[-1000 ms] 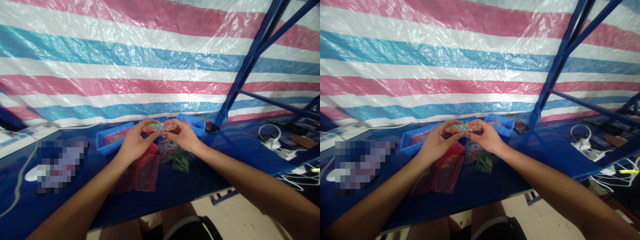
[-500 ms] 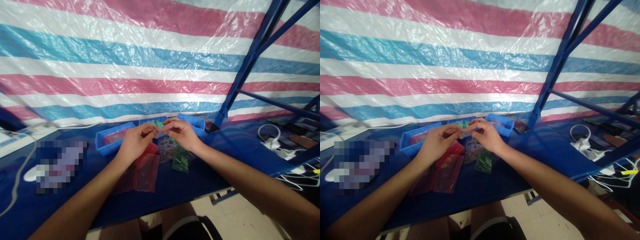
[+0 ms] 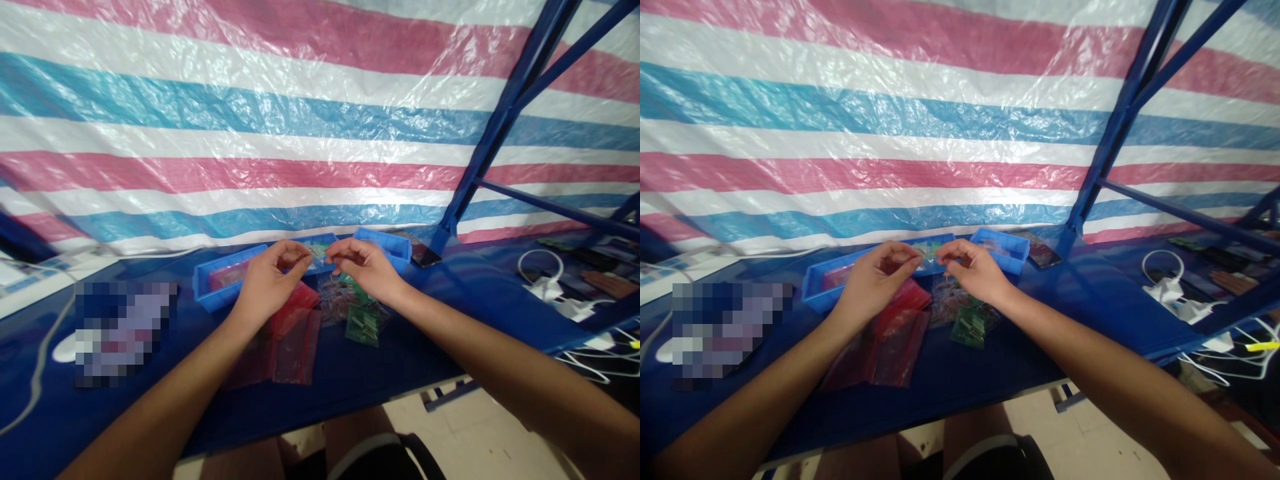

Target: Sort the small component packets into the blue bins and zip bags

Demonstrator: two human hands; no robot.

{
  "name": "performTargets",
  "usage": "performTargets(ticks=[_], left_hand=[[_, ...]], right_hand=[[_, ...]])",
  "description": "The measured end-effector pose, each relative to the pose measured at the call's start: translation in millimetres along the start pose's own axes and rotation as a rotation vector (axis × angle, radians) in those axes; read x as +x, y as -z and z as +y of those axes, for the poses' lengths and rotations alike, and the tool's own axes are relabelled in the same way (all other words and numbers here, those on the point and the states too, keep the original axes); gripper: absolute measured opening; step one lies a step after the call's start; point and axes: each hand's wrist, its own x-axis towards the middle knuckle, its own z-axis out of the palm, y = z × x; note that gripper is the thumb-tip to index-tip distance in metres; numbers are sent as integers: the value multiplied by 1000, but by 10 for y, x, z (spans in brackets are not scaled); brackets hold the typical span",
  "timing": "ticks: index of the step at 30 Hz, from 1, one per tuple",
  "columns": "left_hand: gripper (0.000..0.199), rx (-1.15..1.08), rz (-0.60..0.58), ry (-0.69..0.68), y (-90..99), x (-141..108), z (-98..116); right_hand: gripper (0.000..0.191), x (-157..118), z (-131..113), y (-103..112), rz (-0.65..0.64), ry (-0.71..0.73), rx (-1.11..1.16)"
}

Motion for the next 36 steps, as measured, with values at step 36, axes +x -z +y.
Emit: performTargets(ticks=[36], left_hand=[[49,-44,-80,43,-62,-33,13]], right_hand=[[21,-48,-68,-34,-84,51,-14]])
